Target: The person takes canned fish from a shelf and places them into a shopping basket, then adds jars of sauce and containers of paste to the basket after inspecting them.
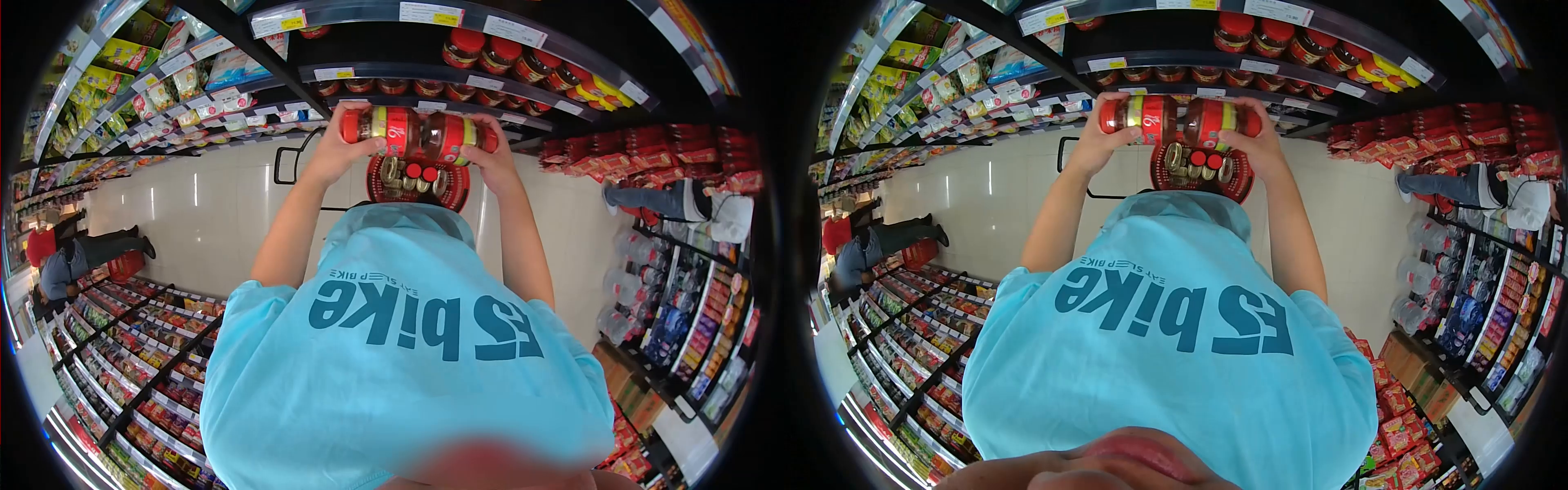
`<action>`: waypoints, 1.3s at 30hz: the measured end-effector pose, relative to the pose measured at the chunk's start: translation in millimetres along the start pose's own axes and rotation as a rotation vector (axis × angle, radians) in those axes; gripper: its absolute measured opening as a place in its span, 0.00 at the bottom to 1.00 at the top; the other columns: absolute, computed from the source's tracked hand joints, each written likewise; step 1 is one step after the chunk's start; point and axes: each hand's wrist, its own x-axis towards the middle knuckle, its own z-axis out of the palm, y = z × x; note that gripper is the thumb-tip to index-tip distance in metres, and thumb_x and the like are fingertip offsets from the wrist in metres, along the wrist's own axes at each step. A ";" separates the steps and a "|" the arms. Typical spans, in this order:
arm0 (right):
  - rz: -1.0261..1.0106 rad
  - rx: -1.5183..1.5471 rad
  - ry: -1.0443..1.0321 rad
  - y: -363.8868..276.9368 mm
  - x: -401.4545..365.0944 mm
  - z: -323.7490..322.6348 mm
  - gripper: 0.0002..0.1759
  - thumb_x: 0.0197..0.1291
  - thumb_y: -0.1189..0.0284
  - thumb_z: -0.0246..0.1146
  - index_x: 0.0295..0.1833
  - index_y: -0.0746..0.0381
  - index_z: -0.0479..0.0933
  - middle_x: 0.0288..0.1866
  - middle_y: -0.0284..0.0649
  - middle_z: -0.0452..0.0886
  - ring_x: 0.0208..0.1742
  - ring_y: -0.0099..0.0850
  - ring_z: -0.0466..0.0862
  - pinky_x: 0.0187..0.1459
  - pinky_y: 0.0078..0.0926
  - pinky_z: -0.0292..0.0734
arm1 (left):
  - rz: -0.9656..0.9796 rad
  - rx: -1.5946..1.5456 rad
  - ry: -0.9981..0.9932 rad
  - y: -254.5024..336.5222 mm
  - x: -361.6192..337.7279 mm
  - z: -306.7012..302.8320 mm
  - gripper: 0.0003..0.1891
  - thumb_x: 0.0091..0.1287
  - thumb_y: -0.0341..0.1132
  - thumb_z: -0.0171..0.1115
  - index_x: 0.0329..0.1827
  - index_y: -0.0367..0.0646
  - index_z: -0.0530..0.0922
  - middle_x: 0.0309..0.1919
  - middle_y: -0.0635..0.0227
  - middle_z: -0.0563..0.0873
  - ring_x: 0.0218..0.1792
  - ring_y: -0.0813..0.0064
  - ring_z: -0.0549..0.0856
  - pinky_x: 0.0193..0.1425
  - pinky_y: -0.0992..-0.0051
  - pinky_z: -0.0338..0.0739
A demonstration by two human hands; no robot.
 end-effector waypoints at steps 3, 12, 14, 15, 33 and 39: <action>-0.019 -0.201 -0.082 -6.7 -8.2 -4.3 0.38 0.49 0.80 0.81 0.66 0.59 0.71 0.61 0.35 0.80 0.61 0.28 0.81 0.66 0.30 0.77 | 0.044 -0.044 -0.044 -2.4 -5.3 18.9 0.37 0.59 0.28 0.81 0.69 0.42 0.68 0.61 0.63 0.79 0.61 0.73 0.80 0.67 0.70 0.77; -0.011 0.189 -0.135 1.3 -41.4 -38.4 0.39 0.54 0.69 0.78 0.70 0.60 0.69 0.68 0.43 0.78 0.68 0.38 0.80 0.68 0.42 0.79 | 0.042 -0.366 -0.079 -8.6 -21.4 52.4 0.36 0.61 0.27 0.78 0.71 0.43 0.68 0.65 0.61 0.79 0.65 0.67 0.80 0.72 0.61 0.76; -0.005 0.280 -0.157 6.7 -52.4 -43.9 0.40 0.57 0.62 0.76 0.73 0.61 0.68 0.70 0.45 0.77 0.71 0.41 0.80 0.68 0.47 0.81 | -0.016 -0.711 -0.142 -9.0 -31.5 60.6 0.35 0.64 0.32 0.75 0.72 0.44 0.67 0.68 0.59 0.78 0.69 0.61 0.79 0.74 0.55 0.75; 0.046 0.372 -0.211 9.3 -58.9 -49.7 0.43 0.59 0.56 0.74 0.76 0.60 0.66 0.72 0.47 0.76 0.72 0.43 0.79 0.67 0.51 0.82 | -0.004 -0.668 -0.132 -16.8 -34.7 63.2 0.38 0.67 0.43 0.73 0.77 0.45 0.66 0.72 0.57 0.76 0.74 0.58 0.76 0.77 0.51 0.73; 0.144 1.029 -0.453 12.5 -88.9 -78.2 0.62 0.47 0.48 0.84 0.80 0.60 0.59 0.73 0.42 0.64 0.73 0.40 0.69 0.44 0.31 0.86 | -0.003 -1.588 -0.560 -39.5 -53.8 127.3 0.50 0.59 0.62 0.76 0.80 0.50 0.63 0.73 0.57 0.71 0.75 0.49 0.69 0.73 0.52 0.82; 0.129 0.980 -0.441 10.1 -97.7 -87.1 0.61 0.51 0.44 0.80 0.81 0.59 0.57 0.75 0.45 0.65 0.73 0.40 0.69 0.43 0.31 0.86 | -0.060 -1.534 -0.220 -16.1 -56.8 150.4 0.39 0.71 0.57 0.66 0.78 0.47 0.65 0.74 0.55 0.71 0.74 0.52 0.72 0.76 0.53 0.77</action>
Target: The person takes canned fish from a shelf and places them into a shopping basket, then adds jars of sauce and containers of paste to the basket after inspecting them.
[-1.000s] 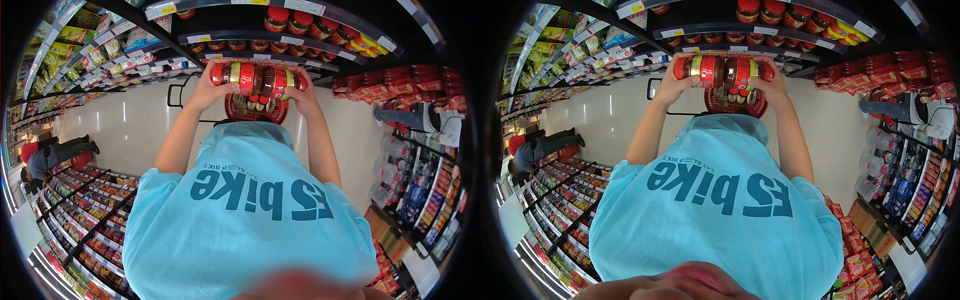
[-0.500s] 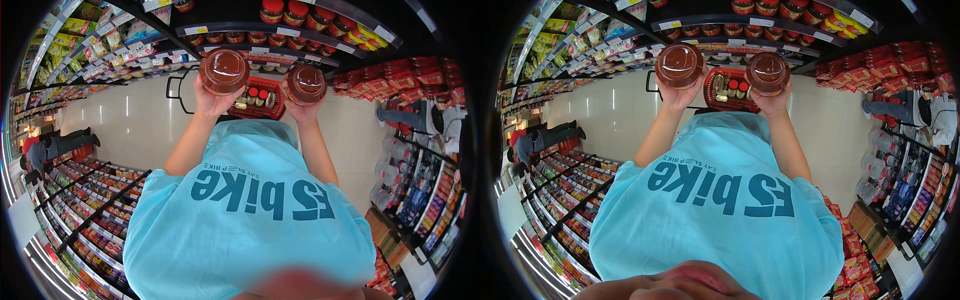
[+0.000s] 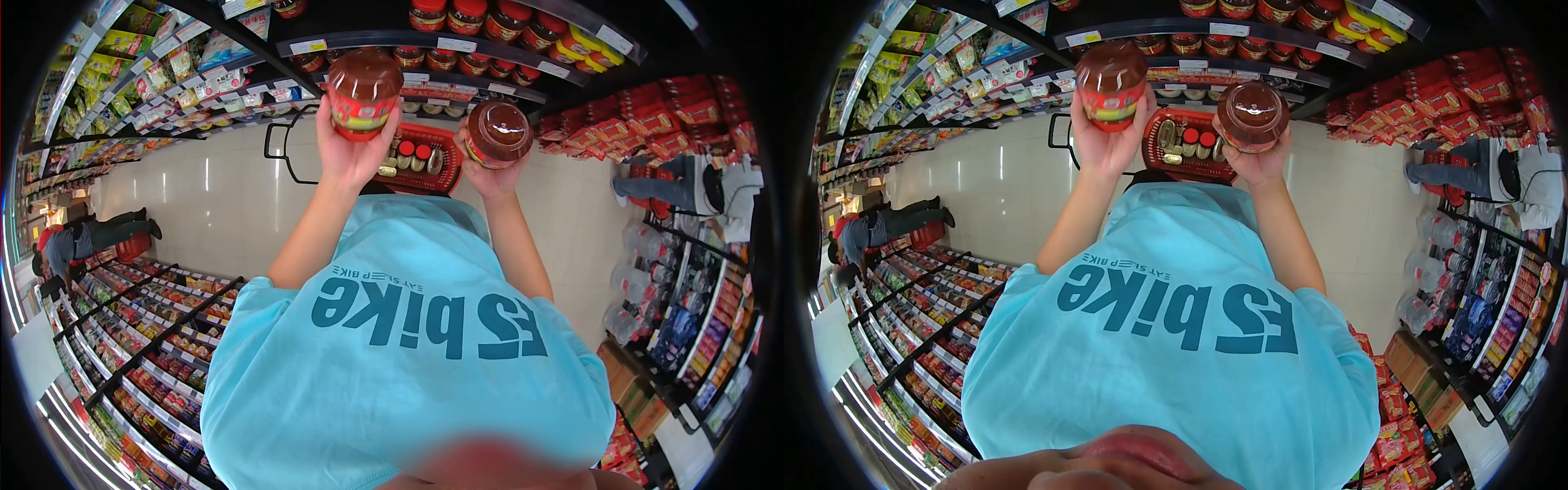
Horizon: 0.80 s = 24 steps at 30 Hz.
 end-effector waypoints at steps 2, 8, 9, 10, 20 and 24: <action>-0.013 -0.009 -0.021 -0.2 -0.8 1.0 0.60 0.52 0.44 0.80 0.82 0.58 0.57 0.75 0.46 0.65 0.73 0.41 0.70 0.43 0.31 0.87 | 0.085 0.074 0.175 -0.2 6.3 7.6 0.30 0.80 0.51 0.56 0.76 0.42 0.66 0.73 0.52 0.74 0.72 0.52 0.75 0.77 0.50 0.75; 0.010 0.080 0.039 -7.3 -9.6 2.8 0.56 0.54 0.48 0.79 0.81 0.56 0.59 0.76 0.47 0.66 0.77 0.44 0.68 0.49 0.36 0.90 | 0.229 0.512 0.421 -21.6 11.0 33.8 0.27 0.79 0.48 0.60 0.72 0.42 0.69 0.68 0.56 0.79 0.70 0.55 0.78 0.76 0.50 0.76; 0.008 0.079 0.037 -9.5 -10.9 0.7 0.56 0.54 0.48 0.79 0.81 0.56 0.59 0.76 0.47 0.66 0.77 0.44 0.68 0.49 0.36 0.90 | 0.220 0.604 0.458 -22.2 10.9 34.7 0.26 0.78 0.47 0.62 0.72 0.42 0.70 0.67 0.57 0.80 0.70 0.56 0.78 0.75 0.50 0.77; -0.007 0.090 0.042 -10.6 -12.6 -1.2 0.56 0.54 0.47 0.79 0.81 0.56 0.59 0.76 0.47 0.66 0.77 0.44 0.68 0.50 0.37 0.90 | 0.205 0.645 0.436 -22.3 10.7 32.4 0.26 0.78 0.47 0.62 0.71 0.43 0.70 0.66 0.57 0.81 0.68 0.57 0.80 0.74 0.50 0.78; -0.012 -0.019 0.149 -31.1 -35.8 -22.8 0.47 0.64 0.43 0.69 0.81 0.54 0.62 0.80 0.48 0.66 0.77 0.46 0.71 0.53 0.42 0.90 | 0.219 1.296 0.481 -39.1 6.9 25.7 0.41 0.59 0.37 0.83 0.70 0.38 0.65 0.58 0.58 0.83 0.59 0.69 0.85 0.61 0.63 0.84; -0.065 -0.098 0.137 -34.0 -41.5 -20.7 0.39 0.71 0.46 0.64 0.79 0.54 0.66 0.75 0.48 0.75 0.69 0.48 0.82 0.54 0.48 0.91 | 0.256 1.706 0.269 -42.6 0.5 27.9 0.44 0.54 0.40 0.86 0.67 0.34 0.66 0.59 0.57 0.81 0.59 0.68 0.84 0.64 0.65 0.81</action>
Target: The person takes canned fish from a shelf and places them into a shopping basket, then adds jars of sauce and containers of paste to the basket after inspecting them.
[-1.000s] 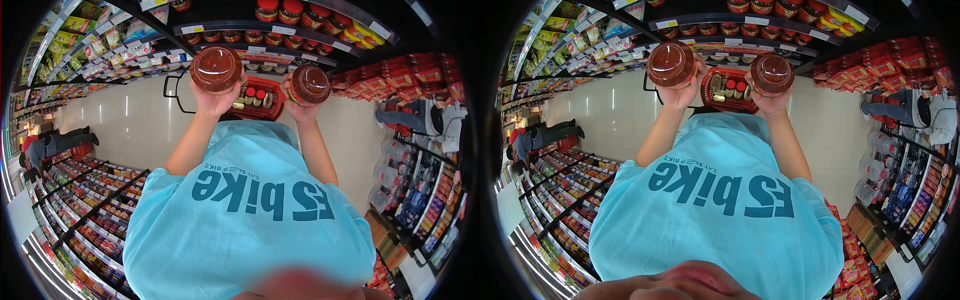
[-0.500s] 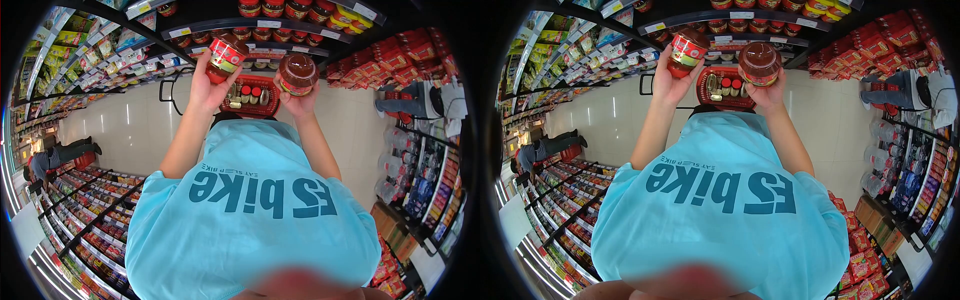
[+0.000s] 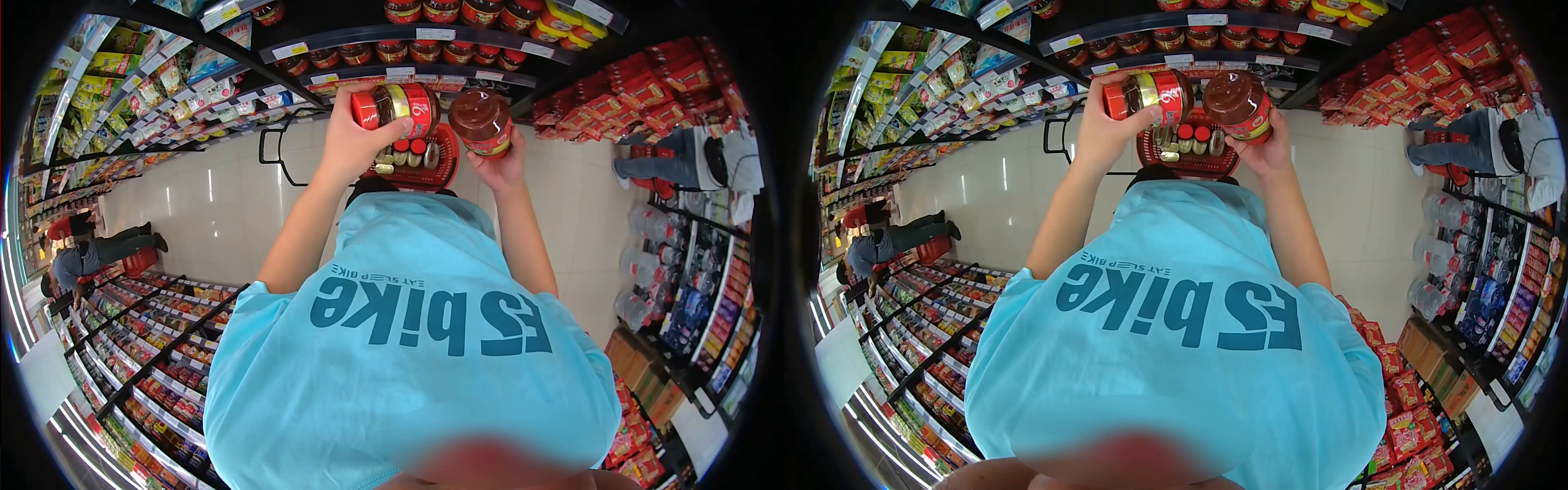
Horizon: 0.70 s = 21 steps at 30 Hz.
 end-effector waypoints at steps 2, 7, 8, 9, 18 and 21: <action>-0.019 -0.152 0.051 -4.7 -0.3 2.6 0.36 0.73 0.49 0.62 0.78 0.56 0.66 0.74 0.48 0.76 0.67 0.47 0.83 0.54 0.48 0.92 | 0.077 0.135 0.001 -8.2 1.5 -2.2 0.42 0.55 0.39 0.85 0.67 0.34 0.66 0.59 0.56 0.82 0.59 0.68 0.84 0.64 0.66 0.81; -0.155 -0.714 0.403 -10.1 11.7 50.5 0.33 0.65 0.61 0.73 0.71 0.60 0.70 0.66 0.46 0.79 0.62 0.40 0.85 0.53 0.43 0.90 | 0.184 0.425 0.018 -17.2 2.9 -7.5 0.42 0.54 0.38 0.86 0.67 0.34 0.67 0.58 0.55 0.83 0.59 0.69 0.84 0.64 0.68 0.82; -0.216 -1.056 0.597 -8.6 14.0 61.9 0.33 0.60 0.65 0.77 0.67 0.62 0.72 0.62 0.44 0.81 0.60 0.36 0.84 0.53 0.40 0.89 | 0.137 0.388 0.029 -19.1 3.9 -8.4 0.42 0.54 0.38 0.86 0.67 0.34 0.68 0.58 0.54 0.83 0.58 0.68 0.85 0.64 0.68 0.82; -0.213 -1.054 0.601 -9.4 13.1 54.8 0.33 0.60 0.65 0.77 0.67 0.62 0.72 0.62 0.44 0.81 0.60 0.36 0.84 0.53 0.40 0.89 | 0.090 0.352 0.039 -21.0 3.6 -9.5 0.43 0.53 0.38 0.87 0.67 0.34 0.68 0.57 0.54 0.84 0.58 0.68 0.85 0.64 0.68 0.82; -0.299 -1.563 0.553 -12.7 15.5 45.7 0.38 0.52 0.68 0.83 0.65 0.62 0.71 0.57 0.41 0.81 0.55 0.31 0.84 0.54 0.27 0.84 | 0.028 0.407 0.021 -35.3 -2.3 -13.5 0.42 0.54 0.38 0.86 0.66 0.33 0.69 0.57 0.54 0.84 0.57 0.68 0.85 0.63 0.68 0.82; -0.145 -1.118 0.679 -7.4 20.2 18.2 0.39 0.52 0.65 0.83 0.66 0.62 0.72 0.56 0.42 0.82 0.48 0.30 0.86 0.44 0.26 0.86 | -0.027 0.301 0.009 -54.9 -1.2 -17.5 0.42 0.54 0.39 0.86 0.66 0.32 0.68 0.57 0.54 0.84 0.56 0.69 0.85 0.62 0.68 0.82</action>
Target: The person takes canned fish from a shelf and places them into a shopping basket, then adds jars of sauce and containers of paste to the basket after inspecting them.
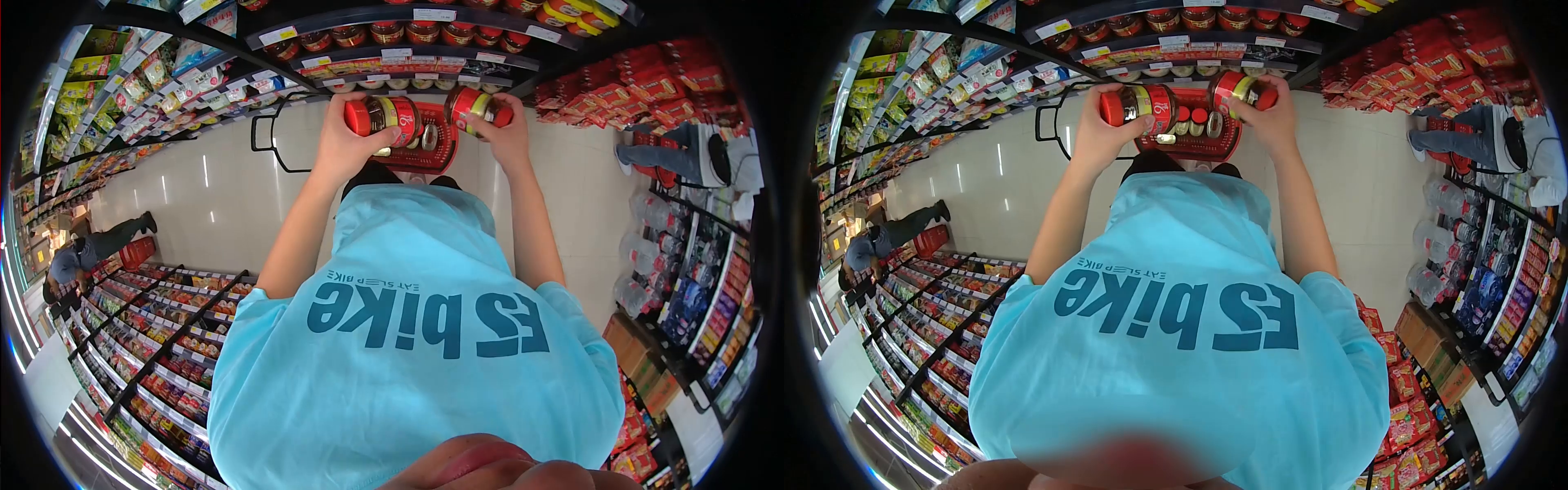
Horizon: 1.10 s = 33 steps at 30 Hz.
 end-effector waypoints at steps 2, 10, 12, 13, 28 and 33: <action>-0.575 -0.909 0.155 38.9 17.4 -10.2 0.40 0.51 0.64 0.84 0.66 0.62 0.71 0.54 0.41 0.83 0.46 0.30 0.86 0.36 0.27 0.86 | -0.063 0.003 -0.012 -6.4 -1.3 0.3 0.41 0.57 0.40 0.85 0.66 0.32 0.68 0.55 0.54 0.84 0.56 0.69 0.85 0.60 0.68 0.83; 0.297 -0.387 -0.123 96.2 19.6 -6.3 0.45 0.51 0.55 0.84 0.67 0.61 0.67 0.59 0.43 0.79 0.51 0.33 0.86 0.40 0.31 0.88 | -0.646 -0.382 -0.088 -102.0 5.6 17.8 0.38 0.68 0.45 0.76 0.68 0.34 0.61 0.60 0.52 0.77 0.59 0.61 0.83 0.58 0.59 0.87; 0.403 -0.363 -0.118 117.8 21.7 -0.8 0.47 0.54 0.55 0.82 0.70 0.62 0.64 0.59 0.45 0.79 0.53 0.35 0.86 0.41 0.33 0.88 | -0.711 -0.399 -0.078 -137.7 5.7 24.3 0.37 0.68 0.44 0.75 0.69 0.35 0.60 0.63 0.51 0.75 0.62 0.59 0.82 0.59 0.57 0.87; 0.472 -0.360 -0.172 125.0 24.4 0.0 0.49 0.55 0.54 0.81 0.73 0.61 0.61 0.64 0.47 0.76 0.57 0.38 0.84 0.44 0.36 0.88 | -0.768 -0.406 -0.069 -160.5 3.1 28.1 0.37 0.69 0.44 0.73 0.70 0.36 0.59 0.65 0.51 0.74 0.64 0.58 0.81 0.60 0.55 0.86; 0.950 -0.273 -0.018 377.9 134.3 39.5 0.30 0.64 0.61 0.74 0.65 0.63 0.73 0.64 0.44 0.79 0.61 0.39 0.83 0.54 0.48 0.89 | -1.118 -0.273 0.111 -460.0 56.6 122.4 0.39 0.57 0.42 0.81 0.67 0.37 0.71 0.60 0.54 0.80 0.57 0.60 0.86 0.47 0.64 0.93; 0.971 -0.223 0.098 484.0 172.9 48.0 0.29 0.63 0.64 0.74 0.67 0.59 0.75 0.64 0.39 0.80 0.61 0.38 0.83 0.54 0.49 0.89 | -0.791 0.338 -0.082 -532.4 89.5 157.7 0.53 0.50 0.61 0.80 0.75 0.42 0.68 0.64 0.39 0.75 0.61 0.45 0.82 0.67 0.59 0.80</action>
